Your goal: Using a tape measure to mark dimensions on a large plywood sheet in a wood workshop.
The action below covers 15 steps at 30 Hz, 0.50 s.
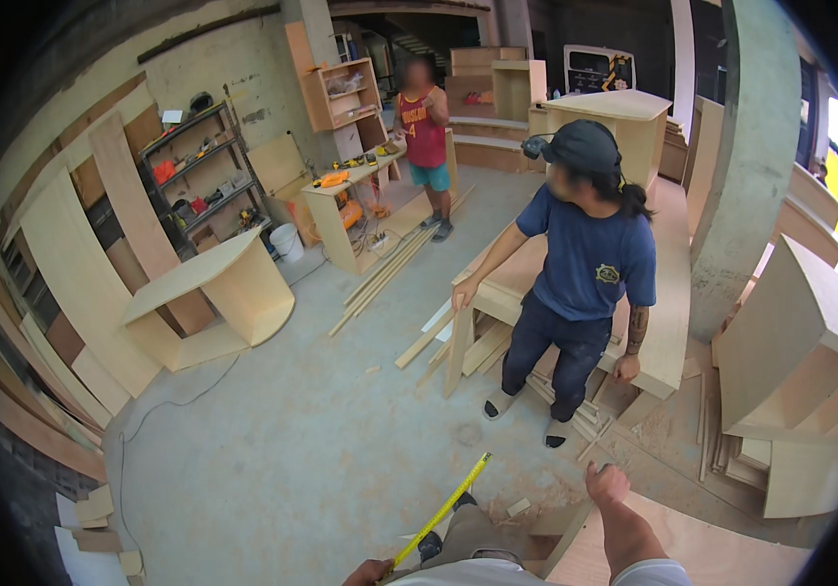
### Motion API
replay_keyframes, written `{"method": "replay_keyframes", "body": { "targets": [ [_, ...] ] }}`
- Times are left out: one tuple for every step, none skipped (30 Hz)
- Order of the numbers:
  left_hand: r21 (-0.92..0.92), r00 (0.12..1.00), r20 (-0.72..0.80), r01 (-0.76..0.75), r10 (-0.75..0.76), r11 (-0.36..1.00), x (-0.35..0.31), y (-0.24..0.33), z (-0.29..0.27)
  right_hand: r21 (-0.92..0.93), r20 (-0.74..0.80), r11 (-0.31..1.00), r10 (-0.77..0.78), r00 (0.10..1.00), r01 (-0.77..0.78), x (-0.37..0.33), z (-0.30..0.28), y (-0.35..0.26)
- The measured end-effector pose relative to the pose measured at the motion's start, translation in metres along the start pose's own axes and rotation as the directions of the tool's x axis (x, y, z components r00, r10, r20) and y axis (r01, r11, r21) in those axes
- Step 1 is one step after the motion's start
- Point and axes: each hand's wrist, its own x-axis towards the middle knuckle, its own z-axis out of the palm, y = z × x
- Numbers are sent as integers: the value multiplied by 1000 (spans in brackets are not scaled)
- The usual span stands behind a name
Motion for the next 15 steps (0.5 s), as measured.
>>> {"method": "replay_keyframes", "body": {
  "targets": [
    [-17,1000,1,8,-8,1000,0,0,0,-2,1,1000,0,1000,0,0,0,1],
    [-19,1000,1,10,-10,1000,1,-2,0,-2,7,1000,1,1000,-1,-1,-1,0],
    [4,1000,-12,-12,12,1000,1,-3,1,-3,14,1000,3,1000,-3,-1,-2,-1],
    [28,999,-25,-34,34,999,2,-4,2,-4,15,1000,3,1000,-3,-2,-4,-3],
    [27,999,-25,-31,32,999,3,-4,2,-2,33,1000,7,999,-7,-3,-7,-5],
    [75,999,-13,-29,30,997,6,-4,2,0,52,1000,10,999,-10,-4,-8,-6],
    [121,1000,-1,-26,26,992,6,-5,2,-1,54,1000,8,999,-8,-5,-7,-5],
    [121,1000,0,-26,26,992,7,-5,3,0,53,1000,2,999,-2,-3,-6,-4],
    [121,1000,5,-30,30,992,7,-5,4,1,53,1000,-5,999,5,-2,-5,-3],
    [119,999,10,-34,33,992,6,-6,5,0,54,1000,-7,999,7,-1,-3,-2],
    [122,999,14,-36,35,992,3,-2,5,2,26,1000,-15,1000,15,0,0,1],
    [108,999,17,-30,29,994,-2,3,2,4,-2,1000,-17,1000,17,1,1,6],
    [90,1000,16,-20,18,996,-7,7,0,3,0,1000,-14,1000,14,0,2,7],
    [86,1000,13,-14,13,996,-8,7,0,-3,8,1000,-15,1000,15,1,1,4],
    [137,1000,20,-20,17,990,-9,7,-1,-9,17,1000,-16,1000,16,1,0,1]
  ]
}}
